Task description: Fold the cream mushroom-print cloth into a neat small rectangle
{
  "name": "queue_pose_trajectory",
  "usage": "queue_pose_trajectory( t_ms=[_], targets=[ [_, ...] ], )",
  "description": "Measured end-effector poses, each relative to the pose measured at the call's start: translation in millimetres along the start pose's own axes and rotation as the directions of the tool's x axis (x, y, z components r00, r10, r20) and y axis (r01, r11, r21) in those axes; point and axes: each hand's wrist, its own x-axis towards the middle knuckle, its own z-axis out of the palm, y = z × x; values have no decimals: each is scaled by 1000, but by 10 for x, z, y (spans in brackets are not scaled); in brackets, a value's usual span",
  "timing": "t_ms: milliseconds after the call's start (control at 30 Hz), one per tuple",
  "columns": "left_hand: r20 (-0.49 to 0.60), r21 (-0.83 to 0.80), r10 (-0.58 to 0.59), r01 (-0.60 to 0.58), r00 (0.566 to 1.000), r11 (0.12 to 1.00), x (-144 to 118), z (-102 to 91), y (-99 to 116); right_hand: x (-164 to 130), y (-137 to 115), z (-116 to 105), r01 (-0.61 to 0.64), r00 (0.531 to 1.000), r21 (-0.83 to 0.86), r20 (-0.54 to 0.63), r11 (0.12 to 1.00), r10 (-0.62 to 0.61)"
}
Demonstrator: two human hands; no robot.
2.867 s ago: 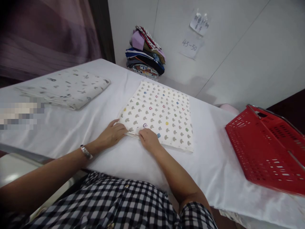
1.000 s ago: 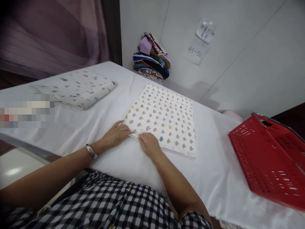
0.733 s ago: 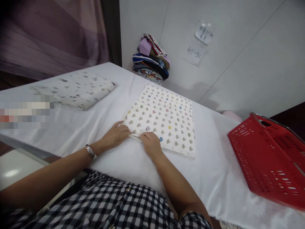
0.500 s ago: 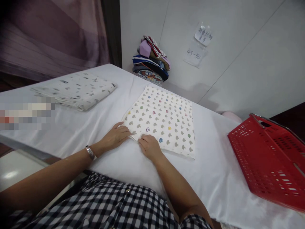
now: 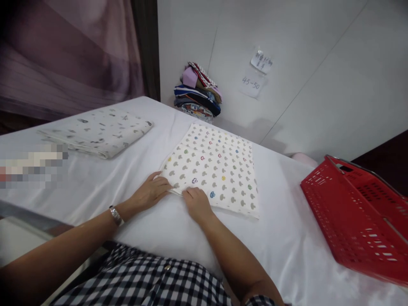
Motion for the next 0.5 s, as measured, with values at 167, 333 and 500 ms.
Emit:
queue_pose_trajectory(
  t_ms=[167,333,500],
  targets=[
    [2,13,16,-16,1000,1000,-19,-28,31,-21,-4,1,9,999,-5,-33,1000,-9],
    [5,-20,-18,18,1000,1000,-30,-26,49,17,-114,-27,-8,999,33,40,999,7],
    [-11,-34,-20,19,1000,999,-47,30,25,134,-274,44,-65,995,-4,73,998,65]
  ],
)
